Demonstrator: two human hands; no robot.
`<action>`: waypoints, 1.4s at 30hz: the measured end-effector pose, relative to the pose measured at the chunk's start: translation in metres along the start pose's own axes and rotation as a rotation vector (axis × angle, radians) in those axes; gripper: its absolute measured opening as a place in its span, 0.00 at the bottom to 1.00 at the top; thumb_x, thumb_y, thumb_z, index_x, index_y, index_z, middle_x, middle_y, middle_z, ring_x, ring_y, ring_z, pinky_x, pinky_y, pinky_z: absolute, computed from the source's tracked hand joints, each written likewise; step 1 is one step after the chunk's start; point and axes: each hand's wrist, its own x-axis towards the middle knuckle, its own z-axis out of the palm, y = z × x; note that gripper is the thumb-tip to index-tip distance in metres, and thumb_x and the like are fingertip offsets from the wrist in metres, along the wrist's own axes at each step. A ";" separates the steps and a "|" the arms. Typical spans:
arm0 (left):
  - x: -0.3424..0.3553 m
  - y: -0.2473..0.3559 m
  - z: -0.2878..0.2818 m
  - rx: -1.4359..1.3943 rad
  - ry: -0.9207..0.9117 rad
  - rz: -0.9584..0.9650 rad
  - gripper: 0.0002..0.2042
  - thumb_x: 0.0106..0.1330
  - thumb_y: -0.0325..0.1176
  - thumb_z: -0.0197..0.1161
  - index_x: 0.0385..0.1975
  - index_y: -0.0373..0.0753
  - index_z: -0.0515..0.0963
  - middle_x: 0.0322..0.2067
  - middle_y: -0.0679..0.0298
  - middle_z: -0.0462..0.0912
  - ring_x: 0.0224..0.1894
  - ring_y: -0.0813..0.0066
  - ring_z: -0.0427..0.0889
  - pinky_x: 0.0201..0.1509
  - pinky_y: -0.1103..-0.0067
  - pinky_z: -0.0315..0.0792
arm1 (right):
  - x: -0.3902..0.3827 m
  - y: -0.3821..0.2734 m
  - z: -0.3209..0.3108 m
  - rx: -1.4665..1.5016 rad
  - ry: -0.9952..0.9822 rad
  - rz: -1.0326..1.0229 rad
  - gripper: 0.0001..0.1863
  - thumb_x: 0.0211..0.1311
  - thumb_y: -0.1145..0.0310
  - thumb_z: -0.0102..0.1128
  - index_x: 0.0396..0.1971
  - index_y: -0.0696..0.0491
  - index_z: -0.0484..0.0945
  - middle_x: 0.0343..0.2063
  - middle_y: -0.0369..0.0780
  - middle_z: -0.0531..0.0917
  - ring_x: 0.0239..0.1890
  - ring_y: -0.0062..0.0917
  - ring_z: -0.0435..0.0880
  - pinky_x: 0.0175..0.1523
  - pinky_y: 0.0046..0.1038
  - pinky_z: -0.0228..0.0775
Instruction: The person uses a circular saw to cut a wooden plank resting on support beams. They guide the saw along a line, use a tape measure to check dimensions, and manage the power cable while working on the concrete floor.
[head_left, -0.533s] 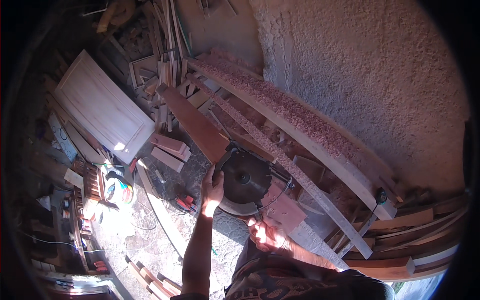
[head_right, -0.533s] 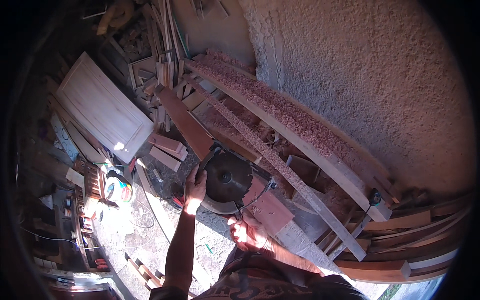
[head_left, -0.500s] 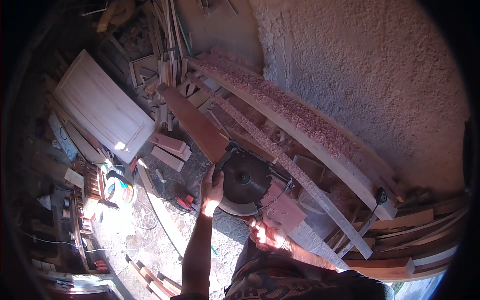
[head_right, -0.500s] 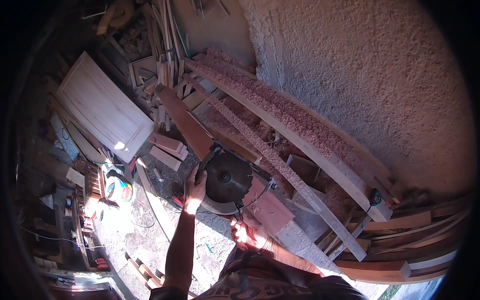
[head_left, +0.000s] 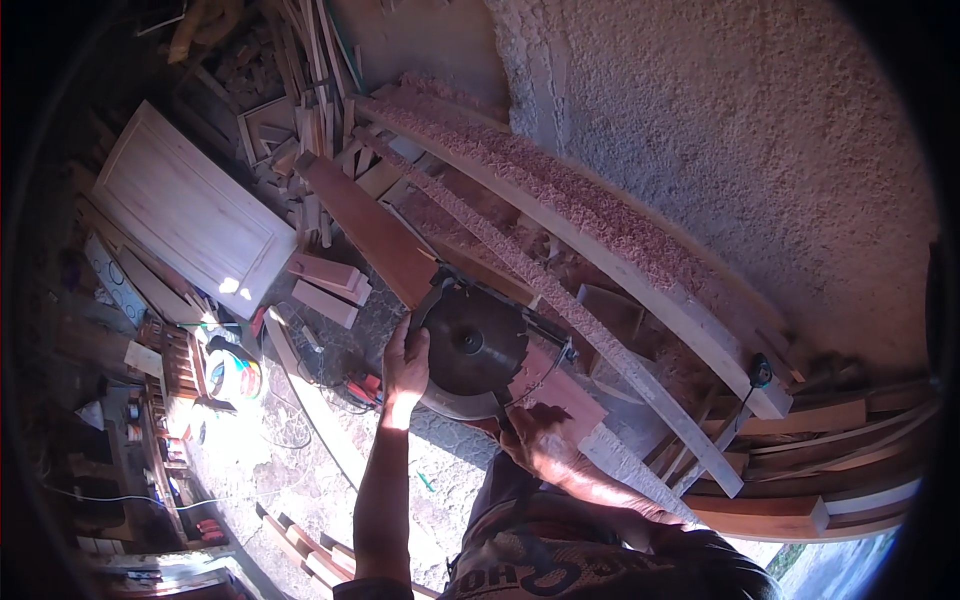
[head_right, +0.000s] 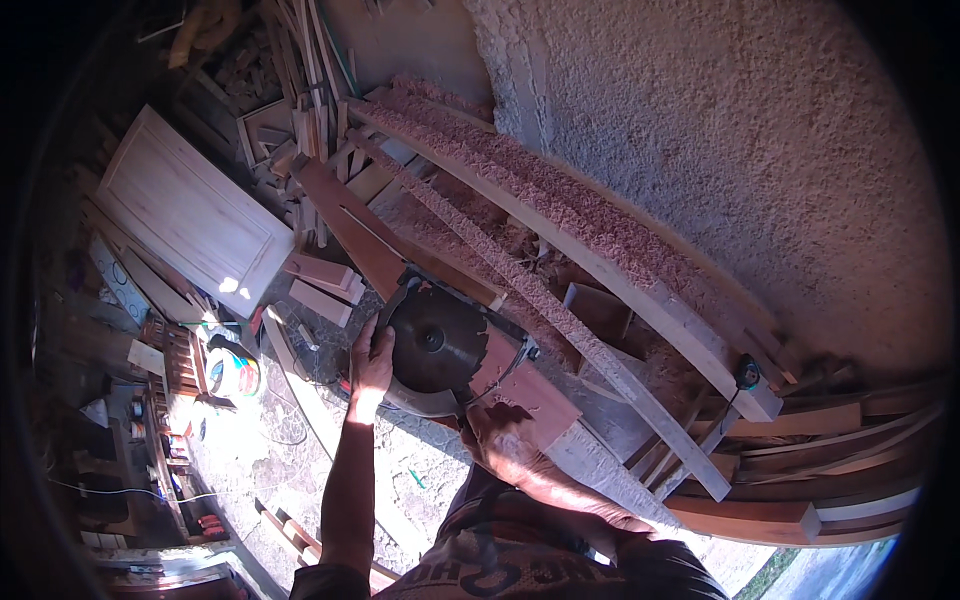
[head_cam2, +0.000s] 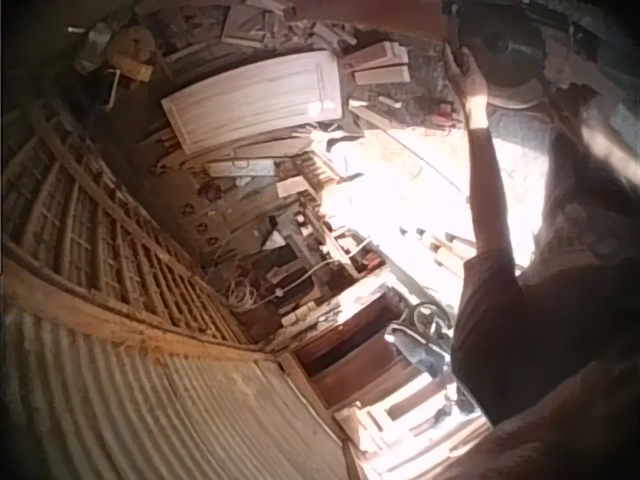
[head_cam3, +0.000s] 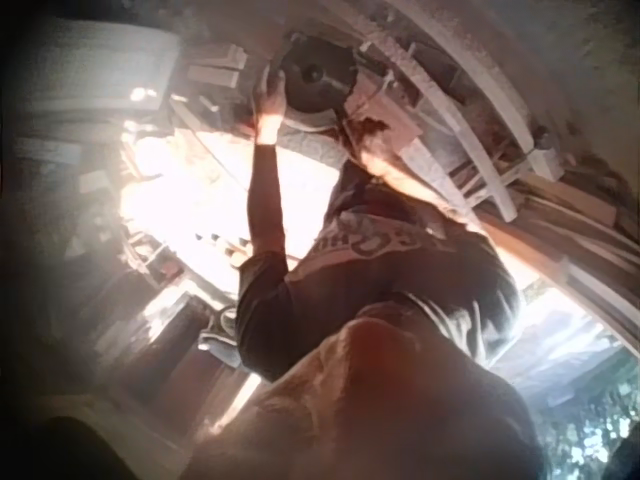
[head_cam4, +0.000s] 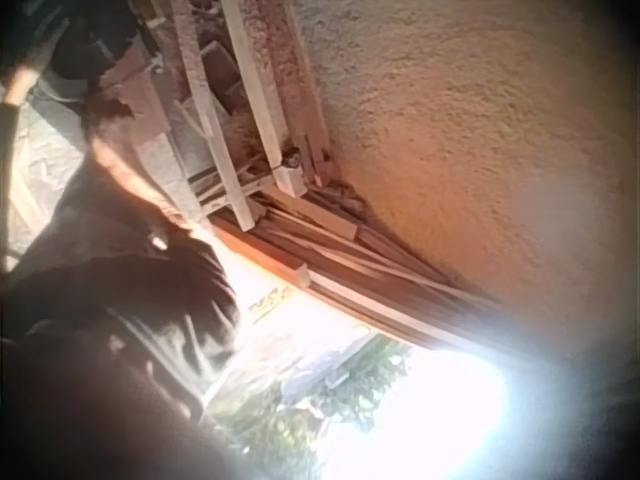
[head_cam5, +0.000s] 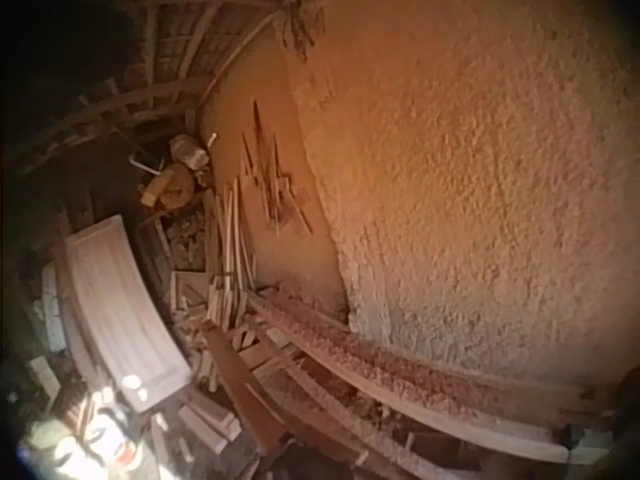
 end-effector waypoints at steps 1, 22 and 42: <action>-0.001 -0.001 0.001 0.002 0.000 0.007 0.20 0.73 0.28 0.56 0.64 0.35 0.71 0.52 0.57 0.82 0.54 0.75 0.79 0.60 0.78 0.70 | -0.001 0.000 -0.001 -0.112 0.047 -0.088 0.14 0.62 0.57 0.65 0.32 0.54 0.78 0.17 0.40 0.79 0.19 0.33 0.81 0.24 0.33 0.74; 0.020 -0.017 -0.017 -0.010 -0.176 0.139 0.20 0.73 0.28 0.58 0.62 0.28 0.70 0.52 0.57 0.82 0.55 0.77 0.77 0.61 0.78 0.68 | 0.051 -0.038 -0.092 -0.610 -0.159 -1.016 0.11 0.49 0.64 0.67 0.35 0.46 0.82 0.32 0.30 0.80 0.39 0.21 0.81 0.50 0.33 0.72; 0.021 -0.018 -0.016 -0.046 -0.166 0.115 0.20 0.72 0.27 0.57 0.63 0.28 0.70 0.54 0.52 0.82 0.56 0.71 0.79 0.62 0.76 0.69 | 0.091 -0.019 -0.041 -0.541 -0.245 -1.254 0.08 0.42 0.62 0.63 0.25 0.45 0.77 0.22 0.27 0.71 0.24 0.13 0.76 0.23 0.21 0.64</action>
